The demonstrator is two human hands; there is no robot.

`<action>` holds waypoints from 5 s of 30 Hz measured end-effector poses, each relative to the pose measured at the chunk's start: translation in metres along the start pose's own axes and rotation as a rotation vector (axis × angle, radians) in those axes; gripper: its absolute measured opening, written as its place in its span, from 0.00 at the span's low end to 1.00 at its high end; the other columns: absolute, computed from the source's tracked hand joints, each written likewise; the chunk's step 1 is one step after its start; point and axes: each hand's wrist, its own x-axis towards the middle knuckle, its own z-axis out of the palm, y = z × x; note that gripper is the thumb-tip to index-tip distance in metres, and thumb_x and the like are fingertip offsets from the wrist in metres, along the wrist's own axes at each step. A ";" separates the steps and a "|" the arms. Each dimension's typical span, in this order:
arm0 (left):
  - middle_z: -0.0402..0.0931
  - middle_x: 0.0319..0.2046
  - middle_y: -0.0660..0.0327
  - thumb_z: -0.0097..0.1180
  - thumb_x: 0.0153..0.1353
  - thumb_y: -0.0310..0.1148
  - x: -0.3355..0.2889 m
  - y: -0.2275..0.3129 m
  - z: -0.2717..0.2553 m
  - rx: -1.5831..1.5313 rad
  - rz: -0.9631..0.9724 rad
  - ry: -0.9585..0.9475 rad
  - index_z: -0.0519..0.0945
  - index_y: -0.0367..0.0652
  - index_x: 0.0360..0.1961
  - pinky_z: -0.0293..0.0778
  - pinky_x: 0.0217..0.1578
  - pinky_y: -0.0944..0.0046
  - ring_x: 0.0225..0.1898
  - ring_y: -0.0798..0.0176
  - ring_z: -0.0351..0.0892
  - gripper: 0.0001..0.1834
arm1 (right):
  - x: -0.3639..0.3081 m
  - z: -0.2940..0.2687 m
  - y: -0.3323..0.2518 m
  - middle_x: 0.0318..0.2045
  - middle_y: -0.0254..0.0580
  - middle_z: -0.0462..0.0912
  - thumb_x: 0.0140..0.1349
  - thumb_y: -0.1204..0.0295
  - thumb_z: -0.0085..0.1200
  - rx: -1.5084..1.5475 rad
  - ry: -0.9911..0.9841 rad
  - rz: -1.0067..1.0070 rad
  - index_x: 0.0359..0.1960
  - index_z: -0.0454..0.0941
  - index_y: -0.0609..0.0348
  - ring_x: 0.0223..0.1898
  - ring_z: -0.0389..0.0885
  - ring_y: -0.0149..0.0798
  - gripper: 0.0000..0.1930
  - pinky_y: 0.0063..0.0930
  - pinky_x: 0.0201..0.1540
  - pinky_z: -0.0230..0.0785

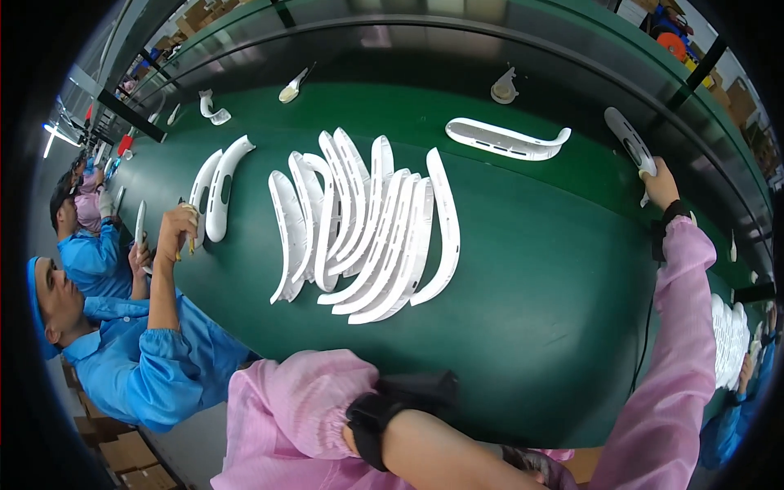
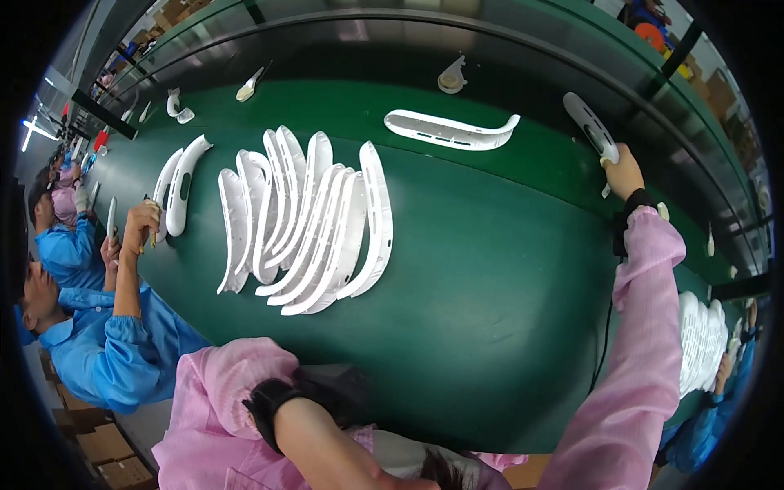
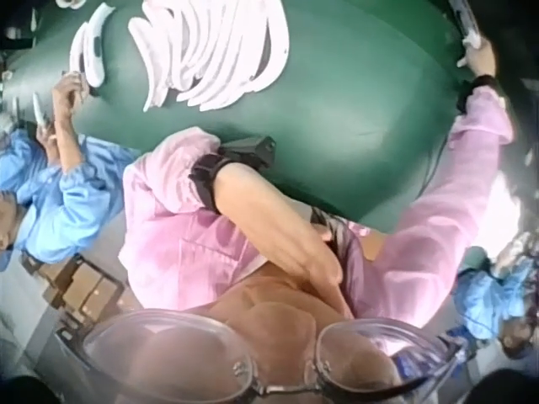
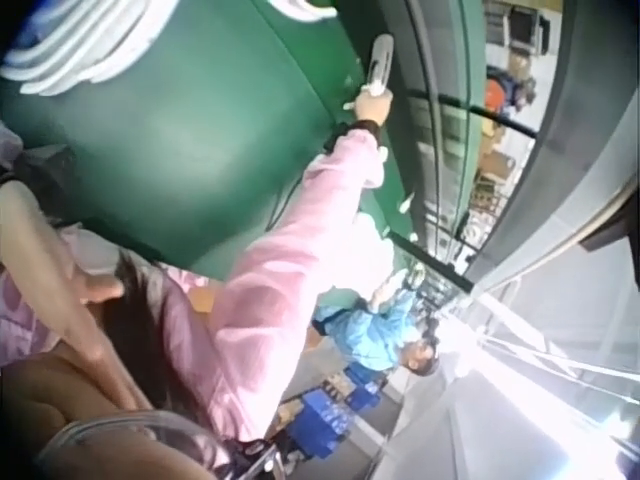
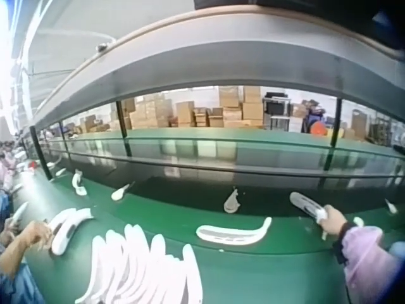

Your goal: Assembling white plastic housings by attaching internal components and adhesive strips at a factory workstation.

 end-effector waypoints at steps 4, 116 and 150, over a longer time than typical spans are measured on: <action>0.75 0.56 0.58 0.66 0.56 0.40 -0.089 0.049 -0.024 -0.037 -0.288 -0.243 0.78 0.51 0.64 0.70 0.62 0.55 0.59 0.55 0.75 0.32 | -0.032 -0.004 -0.089 0.38 0.51 0.83 0.62 0.71 0.57 0.274 0.065 -0.053 0.53 0.73 0.57 0.42 0.84 0.48 0.17 0.37 0.48 0.73; 0.77 0.61 0.56 0.63 0.50 0.22 -0.078 0.026 0.009 -0.419 -1.199 -0.088 0.86 0.49 0.49 0.72 0.62 0.52 0.65 0.45 0.72 0.22 | -0.236 0.016 -0.291 0.39 0.57 0.81 0.75 0.55 0.47 0.597 -0.548 -0.271 0.63 0.66 0.75 0.38 0.82 0.53 0.31 0.42 0.44 0.73; 0.47 0.77 0.41 0.84 0.27 0.46 0.162 -0.003 0.215 -0.490 -0.346 -1.219 0.59 0.44 0.76 0.62 0.70 0.42 0.75 0.28 0.49 0.71 | -1.081 0.096 0.176 0.49 0.51 0.81 0.58 0.41 0.62 0.841 0.241 2.119 0.63 0.74 0.62 0.52 0.80 0.52 0.41 0.56 0.50 0.78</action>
